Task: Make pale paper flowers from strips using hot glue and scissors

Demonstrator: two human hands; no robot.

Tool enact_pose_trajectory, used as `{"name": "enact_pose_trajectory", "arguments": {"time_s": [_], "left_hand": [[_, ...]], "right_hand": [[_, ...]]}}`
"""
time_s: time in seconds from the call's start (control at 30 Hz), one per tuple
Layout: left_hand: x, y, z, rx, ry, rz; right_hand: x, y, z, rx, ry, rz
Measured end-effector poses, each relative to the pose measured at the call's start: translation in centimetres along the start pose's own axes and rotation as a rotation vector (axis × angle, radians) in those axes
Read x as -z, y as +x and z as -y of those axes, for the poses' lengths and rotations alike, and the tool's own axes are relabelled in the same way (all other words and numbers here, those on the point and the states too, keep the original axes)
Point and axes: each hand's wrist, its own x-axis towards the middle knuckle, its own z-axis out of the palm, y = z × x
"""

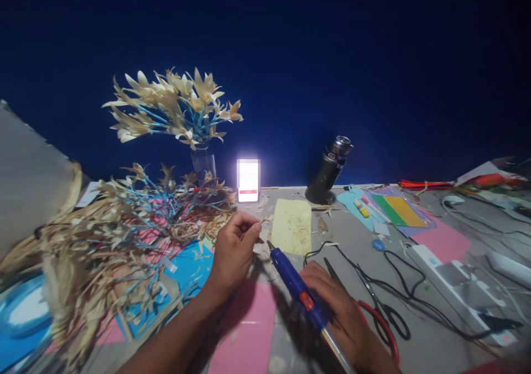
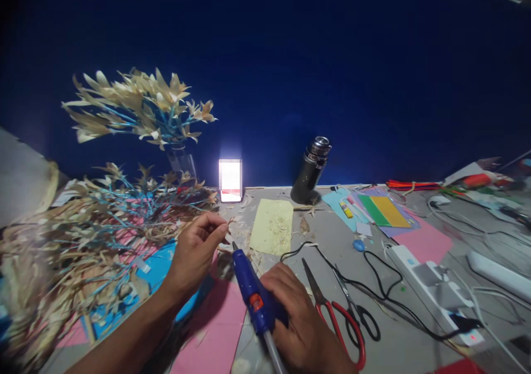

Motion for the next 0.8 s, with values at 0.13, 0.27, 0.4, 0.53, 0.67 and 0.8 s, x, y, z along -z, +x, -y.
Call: {"name": "enact_pose_trajectory", "arguments": {"time_s": [0.13,0.27,0.4,0.53,0.67,0.8], "left_hand": [[0.0,0.1,0.1,0.02,-0.002,-0.002],[0.2,0.1,0.3,0.021,0.012,0.003],[0.3,0.1,0.2,0.02,0.015,0.007],[0.4,0.3,0.1,0.025,-0.002,0.012],[0.4,0.3,0.3,0.041,-0.002,0.009],[0.4,0.3,0.3,0.04,-0.011,0.012]], "right_hand": [[0.0,-0.1,0.0,-0.005,-0.004,-0.001],[0.1,-0.1,0.1,-0.024,0.02,0.018],[0.1,-0.2,-0.3,-0.028,0.027,0.021],[0.3,-0.9,-0.4,-0.078,0.038,0.043],[0.3,-0.9,-0.1,-0.059,0.027,0.035],[0.1,-0.3,-0.2,-0.039,0.022,0.053]]}}
